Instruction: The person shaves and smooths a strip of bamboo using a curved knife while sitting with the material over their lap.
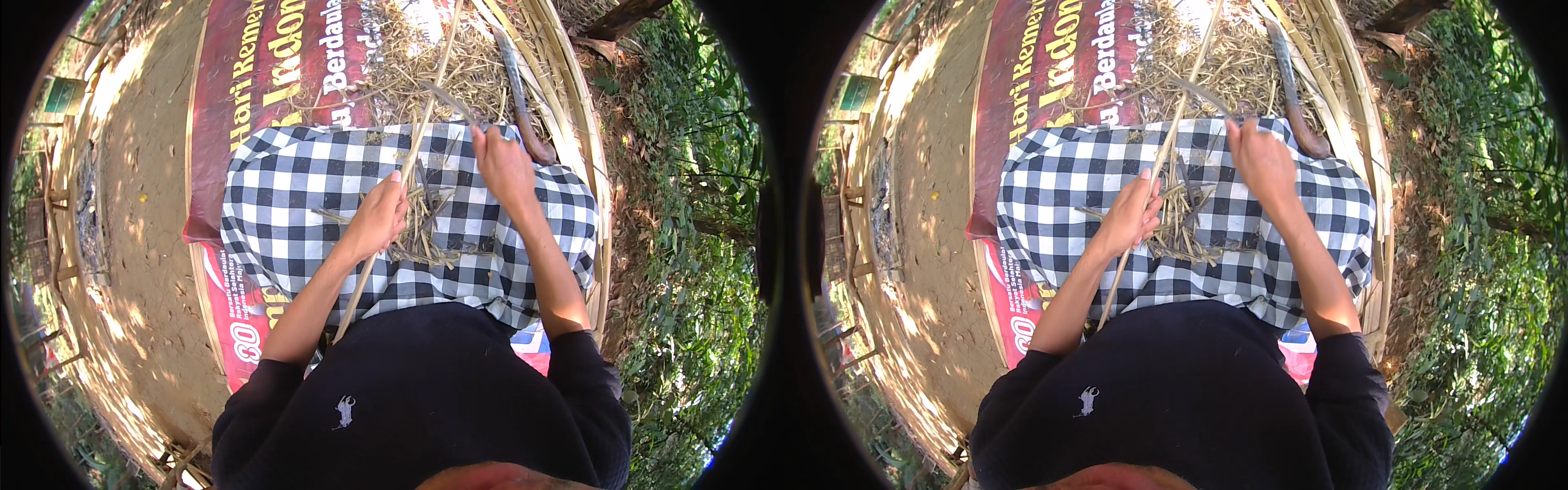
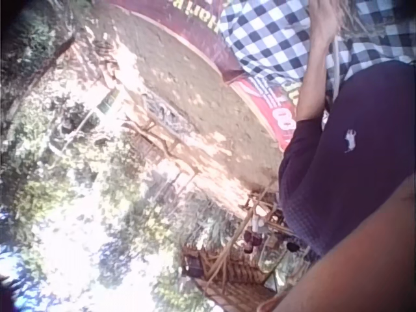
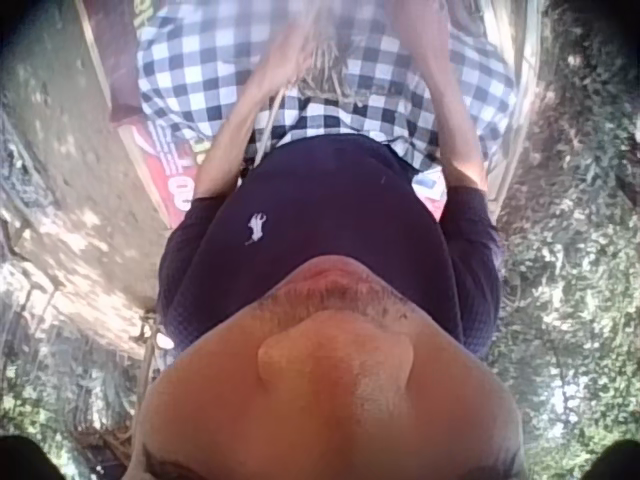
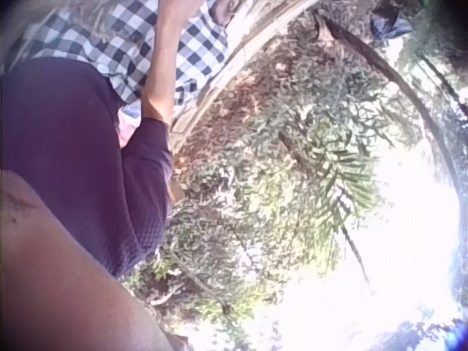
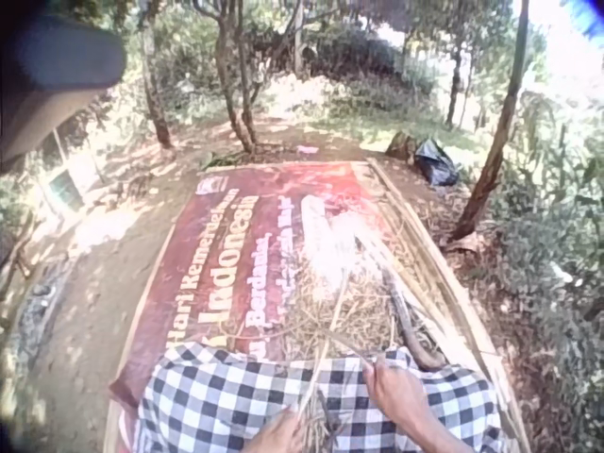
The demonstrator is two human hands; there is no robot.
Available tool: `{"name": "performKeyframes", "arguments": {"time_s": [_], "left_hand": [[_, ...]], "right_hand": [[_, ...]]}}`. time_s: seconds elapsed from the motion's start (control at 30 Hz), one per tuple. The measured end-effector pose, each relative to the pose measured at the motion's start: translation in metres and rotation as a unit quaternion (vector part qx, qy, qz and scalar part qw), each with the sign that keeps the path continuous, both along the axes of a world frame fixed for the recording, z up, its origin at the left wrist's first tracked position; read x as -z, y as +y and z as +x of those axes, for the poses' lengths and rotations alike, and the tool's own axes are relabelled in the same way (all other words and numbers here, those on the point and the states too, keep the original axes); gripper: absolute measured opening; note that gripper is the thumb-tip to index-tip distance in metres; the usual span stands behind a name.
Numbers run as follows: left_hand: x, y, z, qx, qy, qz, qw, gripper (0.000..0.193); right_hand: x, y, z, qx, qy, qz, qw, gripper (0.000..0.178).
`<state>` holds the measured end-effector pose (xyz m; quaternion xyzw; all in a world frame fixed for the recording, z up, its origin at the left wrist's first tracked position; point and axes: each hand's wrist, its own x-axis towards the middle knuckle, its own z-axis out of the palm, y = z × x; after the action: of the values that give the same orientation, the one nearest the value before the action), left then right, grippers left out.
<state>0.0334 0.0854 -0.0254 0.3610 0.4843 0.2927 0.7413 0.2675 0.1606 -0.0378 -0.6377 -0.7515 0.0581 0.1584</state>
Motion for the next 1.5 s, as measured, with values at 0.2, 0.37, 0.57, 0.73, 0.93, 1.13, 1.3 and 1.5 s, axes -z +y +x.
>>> {"name": "performKeyframes", "arguments": {"time_s": [0.2,0.37,0.57,0.73,0.93,1.13,1.3,1.5], "left_hand": [[0.000,-0.011,-0.005,-0.007,-0.015,-0.024,1.000,0.042],[0.001,-0.014,-0.007,-0.008,-0.097,-0.055,0.994,0.044],[-0.001,-0.011,-0.015,0.001,-0.165,-0.069,0.984,0.044],[-0.001,-0.023,-0.022,0.005,-0.150,-0.080,0.986,0.046],[0.005,-0.031,-0.005,0.042,-0.125,-0.071,0.989,0.044],[0.006,-0.036,-0.008,0.032,-0.092,-0.085,0.992,0.045],[0.006,-0.040,-0.009,0.023,-0.073,-0.096,0.992,0.045],[0.007,-0.041,-0.014,0.014,-0.056,-0.095,0.994,0.042]], "right_hand": [[0.000,-0.010,-0.007,-0.049,0.031,-0.005,0.998,0.046],[-0.014,-0.038,-0.032,-0.112,0.051,-0.065,0.990,0.040],[0.004,0.017,0.001,0.032,0.019,-0.016,0.999,0.043],[-0.002,-0.025,-0.016,-0.106,0.011,-0.022,0.994,0.044],[-0.009,-0.006,-0.013,-0.083,-0.040,0.002,0.996,0.044],[-0.003,0.035,0.024,-0.006,-0.088,0.028,0.996,0.045],[-0.006,0.005,0.010,-0.117,-0.086,0.039,0.989,0.047],[-0.003,-0.008,-0.003,-0.136,-0.066,-0.047,0.987,0.048]]}}
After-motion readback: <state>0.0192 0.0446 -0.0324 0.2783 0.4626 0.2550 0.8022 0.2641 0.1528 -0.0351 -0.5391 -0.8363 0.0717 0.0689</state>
